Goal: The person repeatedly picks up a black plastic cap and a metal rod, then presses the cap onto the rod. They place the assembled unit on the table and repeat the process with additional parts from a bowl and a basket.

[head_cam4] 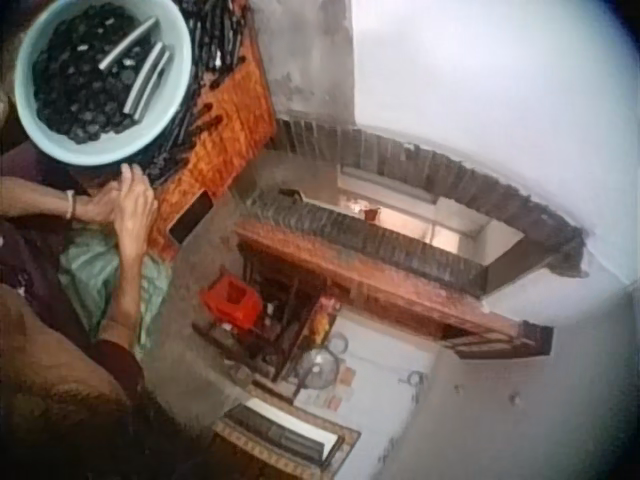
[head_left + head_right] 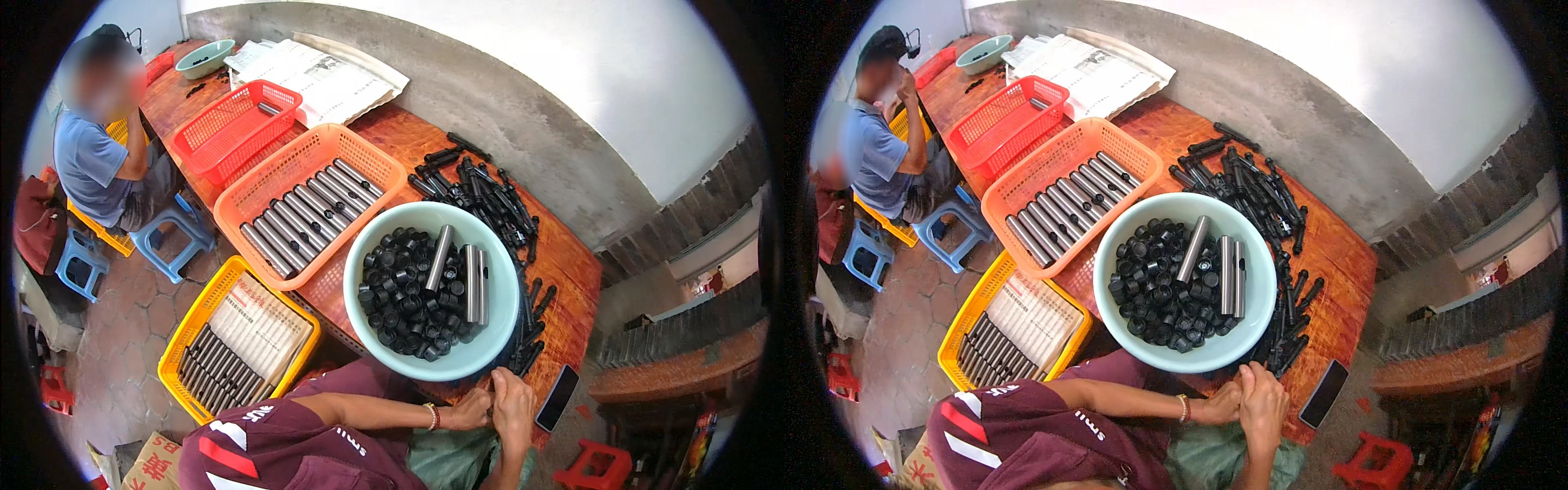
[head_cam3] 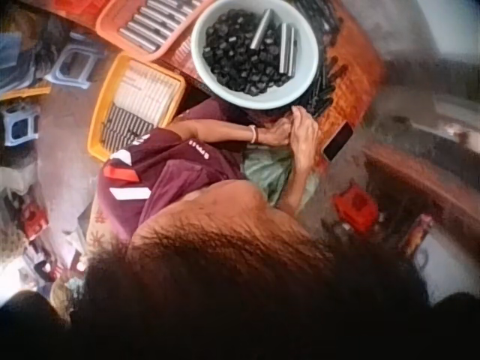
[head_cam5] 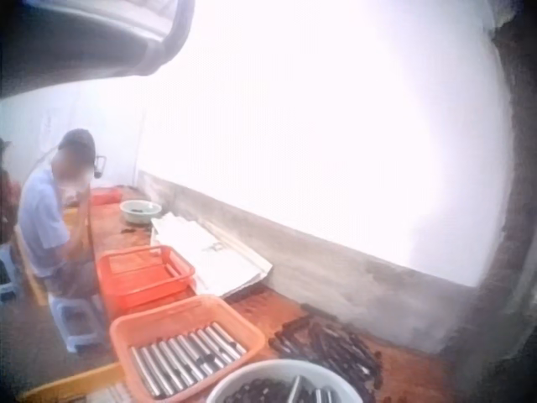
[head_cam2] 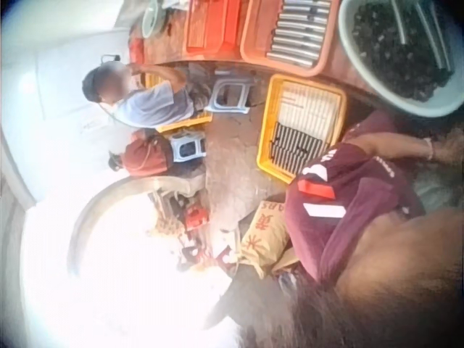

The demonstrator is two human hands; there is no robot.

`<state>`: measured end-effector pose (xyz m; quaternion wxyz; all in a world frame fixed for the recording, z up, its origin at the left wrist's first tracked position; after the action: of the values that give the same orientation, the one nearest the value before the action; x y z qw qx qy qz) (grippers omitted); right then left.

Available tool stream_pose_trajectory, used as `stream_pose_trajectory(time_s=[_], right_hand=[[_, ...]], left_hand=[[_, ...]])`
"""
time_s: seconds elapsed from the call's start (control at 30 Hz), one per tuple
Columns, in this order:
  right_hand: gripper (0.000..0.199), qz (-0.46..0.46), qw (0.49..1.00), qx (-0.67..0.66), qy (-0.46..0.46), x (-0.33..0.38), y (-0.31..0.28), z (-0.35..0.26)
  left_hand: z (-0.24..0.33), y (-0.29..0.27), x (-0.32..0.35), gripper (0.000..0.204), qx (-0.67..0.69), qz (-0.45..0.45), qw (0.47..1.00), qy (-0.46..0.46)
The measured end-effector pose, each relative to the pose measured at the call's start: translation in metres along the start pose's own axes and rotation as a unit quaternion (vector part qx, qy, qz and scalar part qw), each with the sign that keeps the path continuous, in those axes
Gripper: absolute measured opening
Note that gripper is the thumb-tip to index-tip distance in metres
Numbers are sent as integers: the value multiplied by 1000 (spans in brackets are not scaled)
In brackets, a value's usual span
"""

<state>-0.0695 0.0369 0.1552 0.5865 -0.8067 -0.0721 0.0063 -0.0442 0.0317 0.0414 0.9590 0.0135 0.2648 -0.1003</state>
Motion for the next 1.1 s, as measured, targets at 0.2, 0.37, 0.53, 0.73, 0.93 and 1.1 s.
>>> stream_pose_trajectory(time_s=[0.2,0.37,0.53,0.73,0.93,1.1], right_hand=[[34,7,992,-127,-9,13,0,22],[35,-119,961,-188,-162,42,-6,-25],[34,-145,963,-140,-181,54,-18,-37],[32,-70,950,-181,-246,12,-51,-19],[38,-47,956,-236,-166,-2,-34,7],[31,-35,946,-66,-316,3,-21,-22]], left_hand=[[12,13,-12,23,56,-205,975,-61],[29,32,23,36,189,-381,898,-112],[40,45,27,42,183,-432,874,-128],[32,31,-15,27,154,-367,913,-93],[-15,36,-9,31,192,-295,924,-148],[-13,28,-18,36,174,-166,969,-55]])
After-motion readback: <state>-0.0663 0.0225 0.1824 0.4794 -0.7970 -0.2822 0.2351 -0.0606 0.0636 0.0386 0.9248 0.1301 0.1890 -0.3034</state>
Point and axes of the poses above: each hand's wrist, its own x-axis away from the middle knuckle, its own y-axis out of the palm, z = x × y, the point moved 9 cm from there along -x, towards the middle knuckle, and after that the axes turned 5 degrees about x, right-handed, at the moved point
